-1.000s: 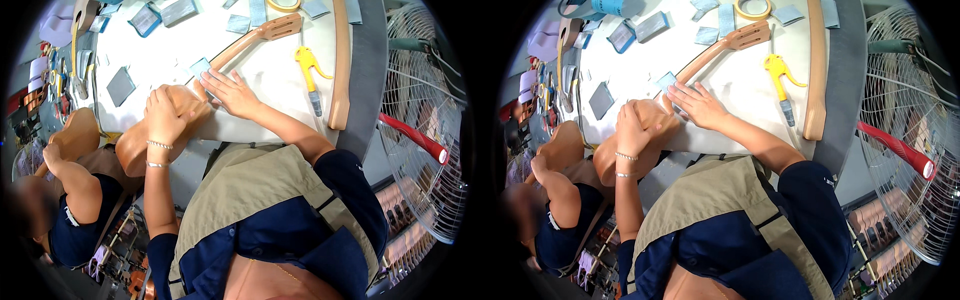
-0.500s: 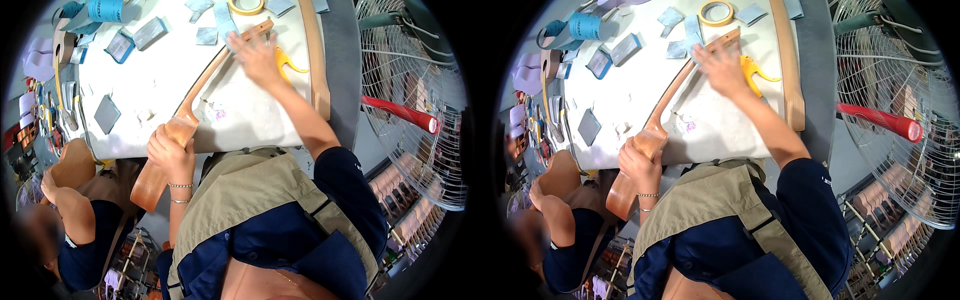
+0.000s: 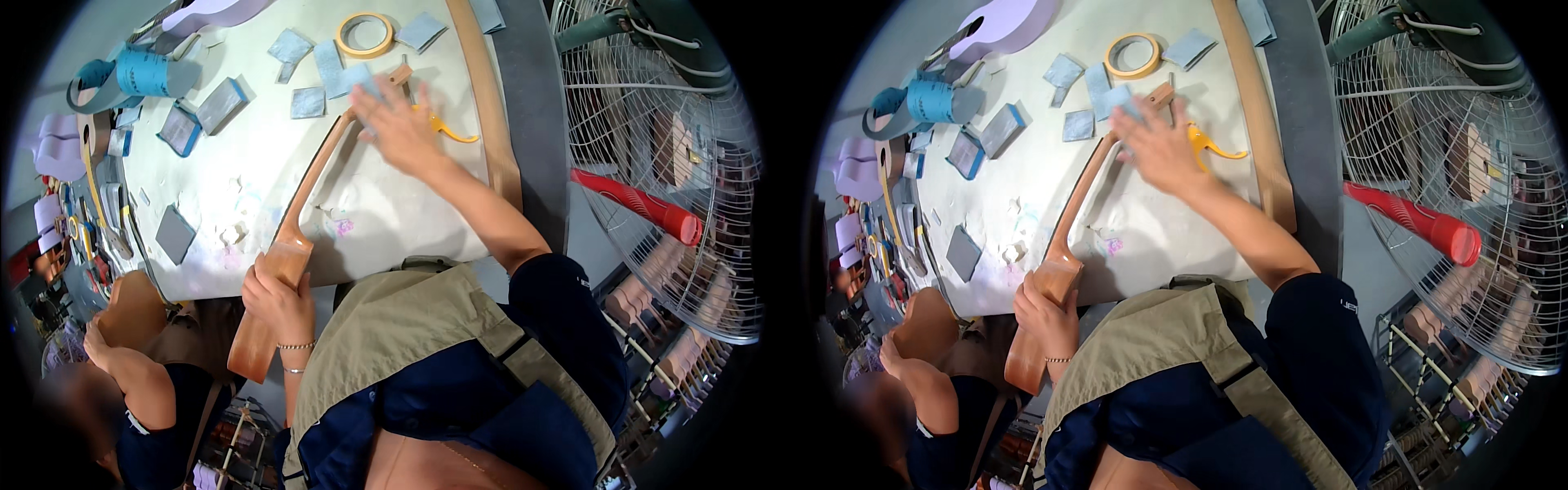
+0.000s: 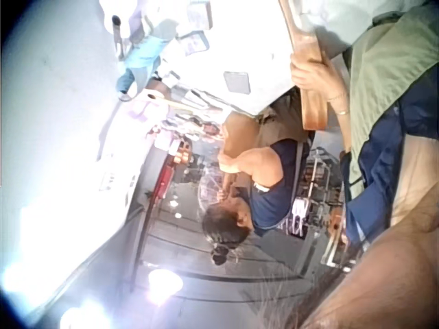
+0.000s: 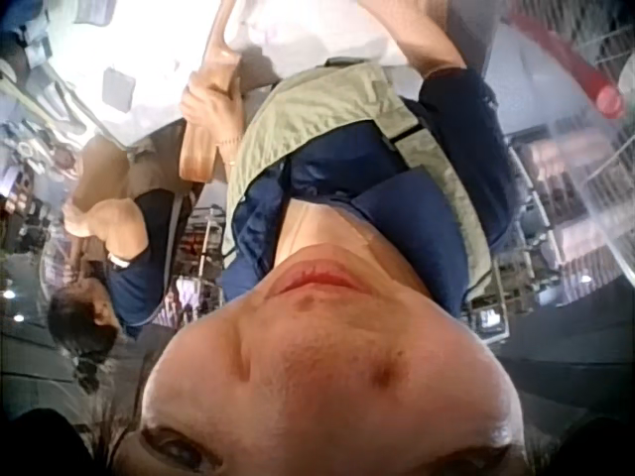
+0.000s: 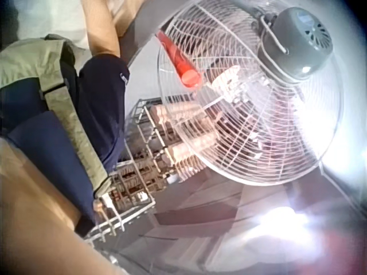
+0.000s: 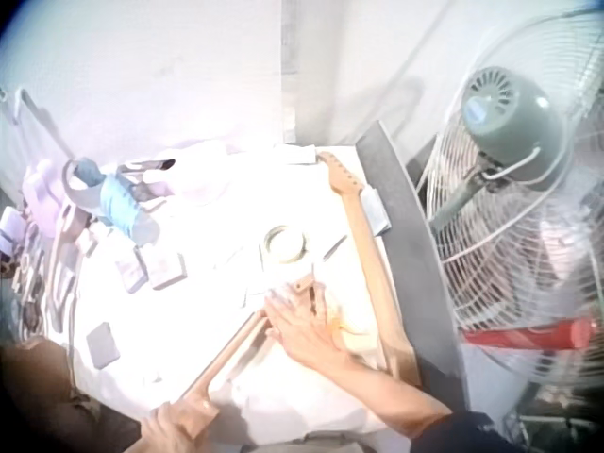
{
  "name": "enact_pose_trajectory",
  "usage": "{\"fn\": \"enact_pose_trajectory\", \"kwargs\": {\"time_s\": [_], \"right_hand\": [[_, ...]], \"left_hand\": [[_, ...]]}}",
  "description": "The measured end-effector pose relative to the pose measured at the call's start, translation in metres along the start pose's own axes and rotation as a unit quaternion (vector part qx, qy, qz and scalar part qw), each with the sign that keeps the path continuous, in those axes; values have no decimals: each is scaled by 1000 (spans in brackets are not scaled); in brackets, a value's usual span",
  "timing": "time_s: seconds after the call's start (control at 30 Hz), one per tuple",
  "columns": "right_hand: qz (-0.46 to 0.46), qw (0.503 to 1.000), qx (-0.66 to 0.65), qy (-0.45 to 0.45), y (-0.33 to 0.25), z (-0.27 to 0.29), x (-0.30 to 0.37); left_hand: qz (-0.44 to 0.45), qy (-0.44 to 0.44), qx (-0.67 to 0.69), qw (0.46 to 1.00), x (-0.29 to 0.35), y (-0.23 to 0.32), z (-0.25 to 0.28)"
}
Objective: The person sands the body and neck of a wooden guitar using a sanding block. They rotate the guitar to access different surfaces and continue sanding the soundhole area and neck. The guitar remains in hand throughout the process.
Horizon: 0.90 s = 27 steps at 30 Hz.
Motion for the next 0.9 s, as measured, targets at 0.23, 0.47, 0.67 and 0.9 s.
{"fn": "enact_pose_trajectory", "kwargs": {"time_s": [0.23, 0.47, 0.67, 0.9], "right_hand": [[-171, 977, 83, 101, 101, 2, 2], [-314, 781, -522, 137, 74, 40, 32], [-251, 783, -527, 215, 69, 109, 31], [-42, 871, -401, 282, -9, 177, 5]], "left_hand": [[-102, -143, -147, 973, -52, 19, -2], [-6, -340, 202, 919, -164, 47, -117], [-33, -206, 236, 949, -129, 54, -27], [-4, -162, 314, 935, -82, 41, 30]]}}
Point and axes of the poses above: each hand's wrist, its own x-axis away from the middle knuckle, its own z-axis out of the back of the hand, y = z × x, the point moved 4 cm from there along -x, towards the middle knuckle, and after that the axes turned 8 degrees about x, right-handed, at the moved point
